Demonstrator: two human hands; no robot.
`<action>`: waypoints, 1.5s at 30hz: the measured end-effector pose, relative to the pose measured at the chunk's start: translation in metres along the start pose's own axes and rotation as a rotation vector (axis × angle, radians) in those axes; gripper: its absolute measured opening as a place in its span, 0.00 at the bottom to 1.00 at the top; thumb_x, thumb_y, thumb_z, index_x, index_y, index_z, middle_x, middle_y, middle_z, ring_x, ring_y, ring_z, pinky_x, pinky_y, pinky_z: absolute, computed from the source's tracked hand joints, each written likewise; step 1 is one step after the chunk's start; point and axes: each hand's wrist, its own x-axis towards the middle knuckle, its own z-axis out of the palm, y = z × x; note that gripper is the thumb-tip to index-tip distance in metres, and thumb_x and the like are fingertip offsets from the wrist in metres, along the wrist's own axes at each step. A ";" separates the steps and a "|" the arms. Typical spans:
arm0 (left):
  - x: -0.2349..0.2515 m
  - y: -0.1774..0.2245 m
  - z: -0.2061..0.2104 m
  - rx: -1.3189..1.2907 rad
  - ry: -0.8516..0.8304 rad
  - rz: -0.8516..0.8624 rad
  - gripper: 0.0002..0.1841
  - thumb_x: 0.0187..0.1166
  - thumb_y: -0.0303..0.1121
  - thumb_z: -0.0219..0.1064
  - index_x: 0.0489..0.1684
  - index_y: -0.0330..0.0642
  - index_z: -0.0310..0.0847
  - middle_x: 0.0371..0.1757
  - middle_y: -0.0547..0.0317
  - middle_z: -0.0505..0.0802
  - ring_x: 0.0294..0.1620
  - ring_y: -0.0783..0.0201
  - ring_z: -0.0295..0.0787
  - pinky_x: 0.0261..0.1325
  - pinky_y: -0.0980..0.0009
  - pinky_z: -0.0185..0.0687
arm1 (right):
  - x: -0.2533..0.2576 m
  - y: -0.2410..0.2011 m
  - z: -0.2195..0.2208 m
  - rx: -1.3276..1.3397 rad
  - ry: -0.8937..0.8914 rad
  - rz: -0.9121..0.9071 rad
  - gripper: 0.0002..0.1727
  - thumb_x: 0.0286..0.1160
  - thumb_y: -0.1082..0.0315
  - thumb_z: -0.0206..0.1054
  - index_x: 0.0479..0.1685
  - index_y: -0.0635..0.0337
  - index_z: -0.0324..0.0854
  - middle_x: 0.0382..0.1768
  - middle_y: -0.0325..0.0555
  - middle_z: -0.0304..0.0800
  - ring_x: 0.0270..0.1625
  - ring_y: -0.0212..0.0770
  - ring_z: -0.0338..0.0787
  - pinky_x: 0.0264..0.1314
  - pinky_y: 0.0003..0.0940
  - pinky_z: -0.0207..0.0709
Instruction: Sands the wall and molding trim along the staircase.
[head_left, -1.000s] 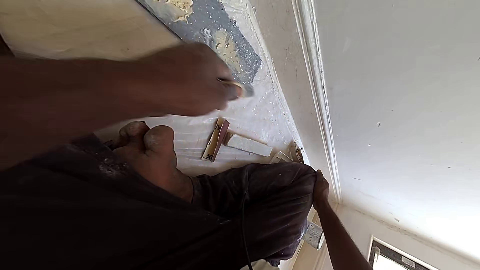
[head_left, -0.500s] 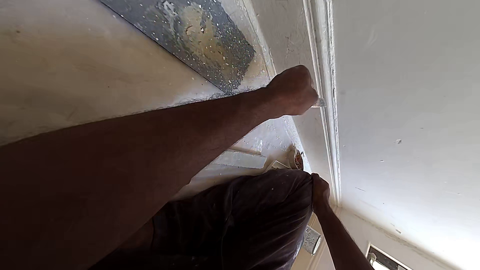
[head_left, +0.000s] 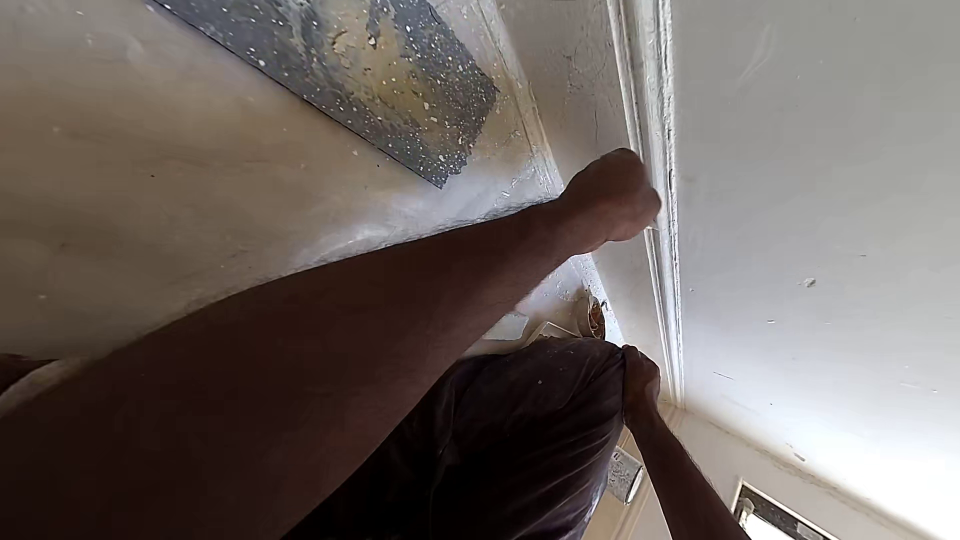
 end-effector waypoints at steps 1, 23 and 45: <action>-0.001 -0.005 0.002 -0.050 -0.002 -0.034 0.15 0.83 0.37 0.66 0.24 0.40 0.82 0.29 0.54 0.85 0.29 0.59 0.80 0.35 0.57 0.76 | -0.001 0.000 -0.001 0.007 -0.003 0.001 0.27 0.88 0.50 0.59 0.17 0.55 0.78 0.20 0.49 0.80 0.29 0.50 0.82 0.33 0.56 0.70; 0.008 -0.013 0.046 -0.108 0.030 -0.068 0.13 0.80 0.38 0.67 0.26 0.40 0.84 0.28 0.53 0.86 0.29 0.57 0.83 0.35 0.53 0.79 | 0.001 0.000 0.002 0.043 -0.014 -0.009 0.25 0.88 0.51 0.60 0.21 0.55 0.81 0.23 0.49 0.83 0.33 0.51 0.83 0.36 0.59 0.71; -0.003 -0.031 0.027 -0.209 0.101 -0.078 0.11 0.82 0.37 0.69 0.35 0.40 0.91 0.24 0.60 0.86 0.21 0.67 0.75 0.29 0.67 0.71 | 0.004 0.003 0.002 0.052 -0.044 -0.020 0.25 0.87 0.49 0.59 0.21 0.54 0.81 0.22 0.49 0.82 0.30 0.51 0.82 0.33 0.58 0.70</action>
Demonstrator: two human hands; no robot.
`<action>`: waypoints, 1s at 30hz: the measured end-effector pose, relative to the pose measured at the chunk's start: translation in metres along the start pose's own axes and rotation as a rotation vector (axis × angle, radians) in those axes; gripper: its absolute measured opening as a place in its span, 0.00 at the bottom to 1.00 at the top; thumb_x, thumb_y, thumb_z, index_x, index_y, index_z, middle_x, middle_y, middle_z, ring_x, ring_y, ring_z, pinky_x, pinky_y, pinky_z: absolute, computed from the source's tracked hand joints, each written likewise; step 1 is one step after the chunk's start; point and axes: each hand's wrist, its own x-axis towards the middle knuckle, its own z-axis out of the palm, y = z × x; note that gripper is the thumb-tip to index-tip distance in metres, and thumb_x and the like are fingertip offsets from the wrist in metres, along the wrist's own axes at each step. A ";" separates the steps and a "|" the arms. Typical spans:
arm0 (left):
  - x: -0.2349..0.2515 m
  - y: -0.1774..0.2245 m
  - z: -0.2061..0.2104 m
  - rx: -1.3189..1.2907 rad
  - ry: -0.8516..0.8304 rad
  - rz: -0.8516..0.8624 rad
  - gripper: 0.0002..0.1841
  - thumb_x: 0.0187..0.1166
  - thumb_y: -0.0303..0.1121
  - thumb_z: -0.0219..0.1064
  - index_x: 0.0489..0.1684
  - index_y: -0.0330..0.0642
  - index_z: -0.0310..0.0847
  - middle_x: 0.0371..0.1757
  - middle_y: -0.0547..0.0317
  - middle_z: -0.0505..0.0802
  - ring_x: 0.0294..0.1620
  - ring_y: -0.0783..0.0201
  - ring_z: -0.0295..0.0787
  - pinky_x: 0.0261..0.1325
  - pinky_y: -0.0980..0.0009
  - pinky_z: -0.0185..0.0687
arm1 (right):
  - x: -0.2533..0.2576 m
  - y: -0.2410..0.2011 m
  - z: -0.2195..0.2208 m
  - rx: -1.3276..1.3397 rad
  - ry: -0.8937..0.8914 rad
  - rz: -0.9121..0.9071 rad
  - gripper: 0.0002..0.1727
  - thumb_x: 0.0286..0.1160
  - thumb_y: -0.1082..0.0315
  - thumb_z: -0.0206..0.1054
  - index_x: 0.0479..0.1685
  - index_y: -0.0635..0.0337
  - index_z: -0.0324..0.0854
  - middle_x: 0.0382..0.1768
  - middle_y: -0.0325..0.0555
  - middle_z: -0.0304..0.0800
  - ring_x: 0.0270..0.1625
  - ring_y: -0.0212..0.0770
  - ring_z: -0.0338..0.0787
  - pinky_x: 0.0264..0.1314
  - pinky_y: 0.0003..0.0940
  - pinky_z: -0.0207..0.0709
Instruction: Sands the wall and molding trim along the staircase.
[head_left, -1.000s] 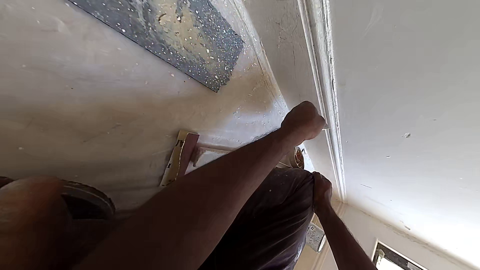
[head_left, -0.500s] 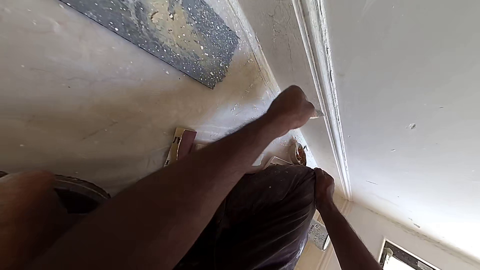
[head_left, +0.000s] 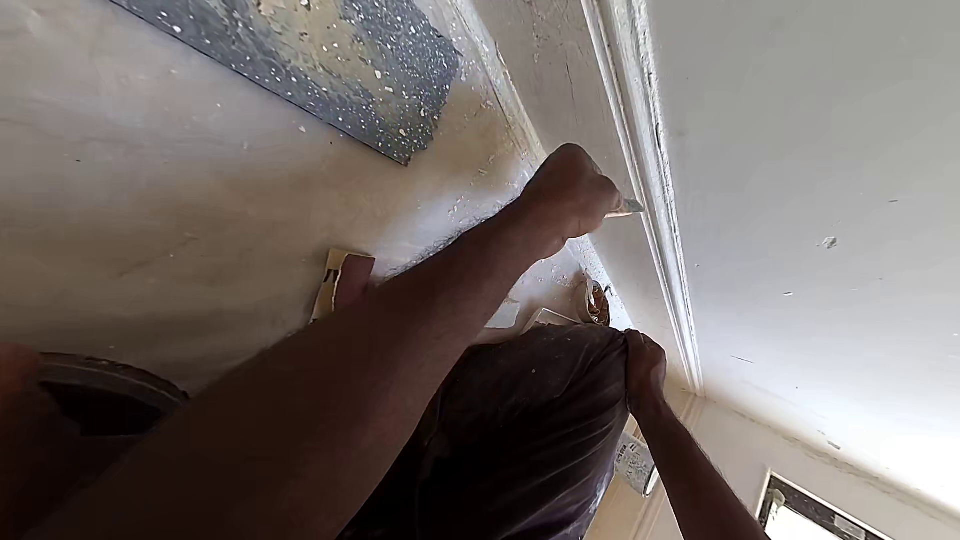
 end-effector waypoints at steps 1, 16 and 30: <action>0.003 0.005 0.002 0.002 0.013 0.000 0.11 0.81 0.37 0.69 0.31 0.40 0.89 0.23 0.60 0.86 0.21 0.67 0.76 0.28 0.65 0.73 | 0.001 -0.001 0.000 -0.002 0.000 0.003 0.25 0.87 0.49 0.59 0.21 0.54 0.81 0.22 0.49 0.82 0.31 0.51 0.82 0.33 0.59 0.70; 0.009 0.019 0.031 0.095 -0.037 -0.019 0.12 0.77 0.36 0.68 0.24 0.40 0.81 0.28 0.53 0.86 0.28 0.57 0.82 0.34 0.53 0.78 | -0.002 -0.001 -0.002 0.008 0.001 0.016 0.25 0.88 0.50 0.59 0.21 0.55 0.81 0.22 0.49 0.82 0.31 0.50 0.82 0.34 0.58 0.70; 0.000 0.000 0.019 0.084 -0.039 -0.064 0.13 0.83 0.39 0.68 0.29 0.41 0.87 0.25 0.58 0.86 0.23 0.64 0.78 0.30 0.63 0.74 | -0.002 0.002 -0.001 0.035 -0.015 0.005 0.25 0.88 0.49 0.58 0.22 0.54 0.81 0.23 0.49 0.82 0.30 0.51 0.82 0.32 0.58 0.69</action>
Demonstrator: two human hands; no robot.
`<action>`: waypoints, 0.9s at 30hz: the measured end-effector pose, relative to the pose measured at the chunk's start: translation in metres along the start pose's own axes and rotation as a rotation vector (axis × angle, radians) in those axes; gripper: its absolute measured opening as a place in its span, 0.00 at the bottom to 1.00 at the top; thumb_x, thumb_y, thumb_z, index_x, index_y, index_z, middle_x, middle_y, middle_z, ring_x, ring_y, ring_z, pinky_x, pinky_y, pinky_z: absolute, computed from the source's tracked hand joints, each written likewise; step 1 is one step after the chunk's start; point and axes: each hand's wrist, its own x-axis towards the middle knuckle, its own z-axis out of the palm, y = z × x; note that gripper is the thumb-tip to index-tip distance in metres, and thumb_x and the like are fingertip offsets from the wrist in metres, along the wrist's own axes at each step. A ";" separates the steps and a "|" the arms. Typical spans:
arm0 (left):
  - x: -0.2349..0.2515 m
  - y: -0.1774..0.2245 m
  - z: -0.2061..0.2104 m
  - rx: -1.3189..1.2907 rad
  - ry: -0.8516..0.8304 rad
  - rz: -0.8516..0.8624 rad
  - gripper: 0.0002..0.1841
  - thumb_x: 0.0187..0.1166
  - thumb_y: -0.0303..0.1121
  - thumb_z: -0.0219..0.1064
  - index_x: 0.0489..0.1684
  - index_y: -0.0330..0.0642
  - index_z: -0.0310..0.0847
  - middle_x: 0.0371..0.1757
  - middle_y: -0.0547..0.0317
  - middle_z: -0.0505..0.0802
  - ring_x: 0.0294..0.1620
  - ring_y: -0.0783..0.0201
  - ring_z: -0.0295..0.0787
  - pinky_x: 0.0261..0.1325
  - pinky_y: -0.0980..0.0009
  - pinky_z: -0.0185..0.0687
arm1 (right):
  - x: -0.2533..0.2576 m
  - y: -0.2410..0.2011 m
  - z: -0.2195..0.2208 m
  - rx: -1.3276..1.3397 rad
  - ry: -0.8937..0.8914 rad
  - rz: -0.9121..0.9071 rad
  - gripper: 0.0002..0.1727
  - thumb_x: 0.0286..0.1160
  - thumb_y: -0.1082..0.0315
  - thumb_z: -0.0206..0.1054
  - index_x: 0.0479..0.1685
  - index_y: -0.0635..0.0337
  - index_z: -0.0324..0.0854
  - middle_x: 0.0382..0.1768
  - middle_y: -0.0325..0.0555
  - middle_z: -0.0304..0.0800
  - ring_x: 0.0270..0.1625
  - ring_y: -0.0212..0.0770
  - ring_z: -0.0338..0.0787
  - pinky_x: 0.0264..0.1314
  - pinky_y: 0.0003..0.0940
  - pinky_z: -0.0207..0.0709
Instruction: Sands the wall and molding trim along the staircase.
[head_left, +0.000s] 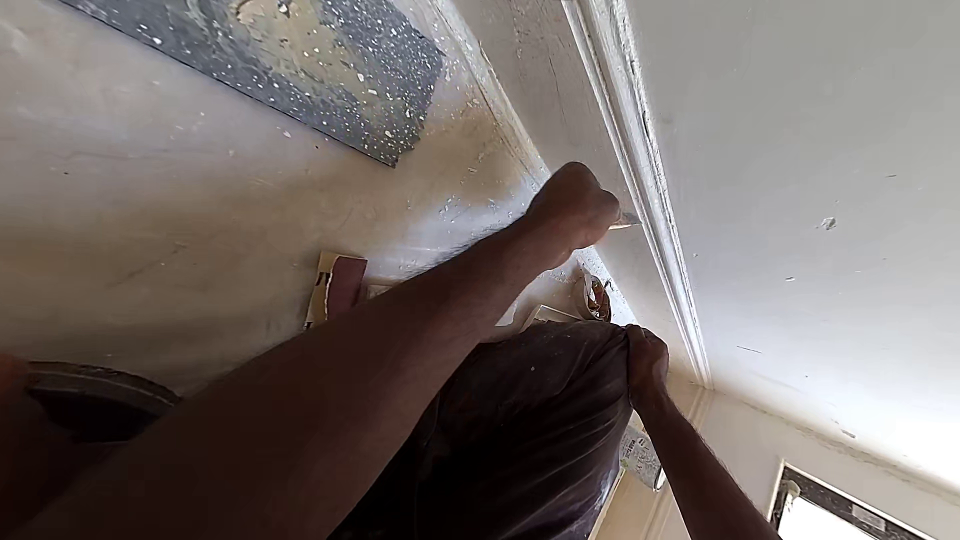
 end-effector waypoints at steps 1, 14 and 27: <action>-0.002 0.000 -0.002 -0.013 0.008 -0.001 0.13 0.83 0.39 0.68 0.29 0.41 0.88 0.23 0.60 0.85 0.21 0.66 0.75 0.27 0.66 0.70 | 0.000 0.000 0.000 -0.003 0.000 0.003 0.25 0.87 0.49 0.58 0.21 0.54 0.80 0.22 0.49 0.81 0.30 0.51 0.82 0.31 0.58 0.69; 0.001 0.005 0.009 -0.027 0.015 0.033 0.13 0.82 0.38 0.69 0.27 0.40 0.85 0.23 0.58 0.85 0.21 0.65 0.77 0.28 0.65 0.73 | 0.001 -0.011 0.001 -0.026 -0.004 0.047 0.24 0.87 0.52 0.59 0.20 0.55 0.81 0.23 0.48 0.82 0.32 0.50 0.83 0.35 0.58 0.70; 0.018 0.003 0.044 0.033 -0.022 0.024 0.11 0.79 0.37 0.68 0.31 0.40 0.87 0.29 0.53 0.88 0.27 0.58 0.83 0.34 0.54 0.80 | 0.002 -0.013 -0.001 -0.025 -0.018 0.060 0.22 0.86 0.52 0.60 0.24 0.53 0.84 0.24 0.47 0.83 0.33 0.50 0.84 0.35 0.58 0.71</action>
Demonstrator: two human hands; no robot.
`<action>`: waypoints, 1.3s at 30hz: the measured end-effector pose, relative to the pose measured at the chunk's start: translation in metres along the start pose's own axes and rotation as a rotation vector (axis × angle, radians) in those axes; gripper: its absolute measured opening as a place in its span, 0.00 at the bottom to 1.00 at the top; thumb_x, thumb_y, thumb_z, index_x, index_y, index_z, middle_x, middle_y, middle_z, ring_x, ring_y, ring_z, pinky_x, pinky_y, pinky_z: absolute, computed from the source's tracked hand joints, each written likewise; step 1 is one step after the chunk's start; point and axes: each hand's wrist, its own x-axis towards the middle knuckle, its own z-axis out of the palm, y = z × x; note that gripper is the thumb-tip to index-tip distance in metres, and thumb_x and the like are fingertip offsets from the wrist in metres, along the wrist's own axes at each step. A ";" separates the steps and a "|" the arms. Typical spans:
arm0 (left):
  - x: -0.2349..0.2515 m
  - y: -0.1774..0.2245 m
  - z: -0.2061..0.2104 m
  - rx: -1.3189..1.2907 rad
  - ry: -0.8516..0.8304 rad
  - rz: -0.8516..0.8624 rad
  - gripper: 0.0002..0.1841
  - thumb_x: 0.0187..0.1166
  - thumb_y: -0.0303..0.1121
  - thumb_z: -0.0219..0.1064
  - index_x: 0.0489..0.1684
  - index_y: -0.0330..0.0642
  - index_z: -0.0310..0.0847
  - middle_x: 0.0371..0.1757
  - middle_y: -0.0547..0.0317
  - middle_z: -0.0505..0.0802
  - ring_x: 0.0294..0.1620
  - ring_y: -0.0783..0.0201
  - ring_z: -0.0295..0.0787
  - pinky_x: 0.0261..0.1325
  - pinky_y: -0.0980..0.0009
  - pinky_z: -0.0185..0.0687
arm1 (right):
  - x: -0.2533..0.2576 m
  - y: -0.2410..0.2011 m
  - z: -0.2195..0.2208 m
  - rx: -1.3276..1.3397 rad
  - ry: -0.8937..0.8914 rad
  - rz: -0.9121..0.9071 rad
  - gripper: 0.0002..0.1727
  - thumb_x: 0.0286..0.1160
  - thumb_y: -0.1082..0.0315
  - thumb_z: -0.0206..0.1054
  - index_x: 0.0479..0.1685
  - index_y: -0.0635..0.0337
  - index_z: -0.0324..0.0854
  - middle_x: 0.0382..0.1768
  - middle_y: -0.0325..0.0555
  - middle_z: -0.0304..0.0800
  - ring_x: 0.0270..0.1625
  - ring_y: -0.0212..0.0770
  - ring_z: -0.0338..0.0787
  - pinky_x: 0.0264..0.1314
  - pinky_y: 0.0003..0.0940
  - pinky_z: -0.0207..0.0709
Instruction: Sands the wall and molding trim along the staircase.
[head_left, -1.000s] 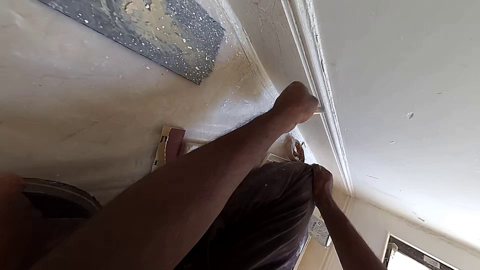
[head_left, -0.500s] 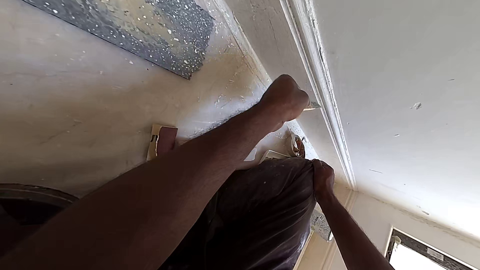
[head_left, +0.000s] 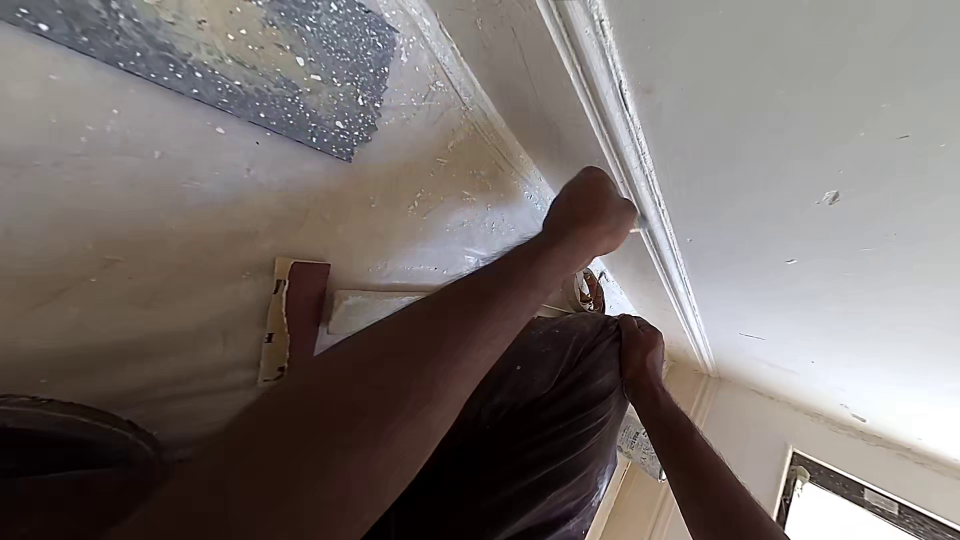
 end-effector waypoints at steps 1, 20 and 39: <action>0.006 0.003 0.009 0.029 -0.018 0.006 0.12 0.79 0.37 0.68 0.29 0.40 0.85 0.28 0.53 0.87 0.27 0.57 0.82 0.33 0.52 0.79 | 0.000 0.001 -0.001 -0.002 -0.001 -0.001 0.22 0.86 0.52 0.59 0.24 0.54 0.84 0.25 0.48 0.83 0.34 0.51 0.84 0.36 0.59 0.72; -0.010 -0.020 0.029 -0.048 -0.014 -0.073 0.13 0.83 0.41 0.68 0.37 0.41 0.92 0.34 0.54 0.92 0.31 0.60 0.87 0.38 0.56 0.83 | 0.000 0.005 0.000 0.039 -0.030 -0.005 0.21 0.86 0.51 0.59 0.27 0.52 0.87 0.24 0.45 0.84 0.32 0.48 0.85 0.34 0.57 0.71; -0.003 -0.029 0.074 0.017 -0.092 -0.098 0.15 0.84 0.42 0.64 0.38 0.41 0.91 0.32 0.51 0.90 0.32 0.55 0.86 0.38 0.49 0.81 | 0.000 0.009 -0.001 0.052 -0.048 -0.011 0.21 0.87 0.50 0.59 0.28 0.51 0.87 0.25 0.45 0.85 0.33 0.49 0.85 0.35 0.58 0.72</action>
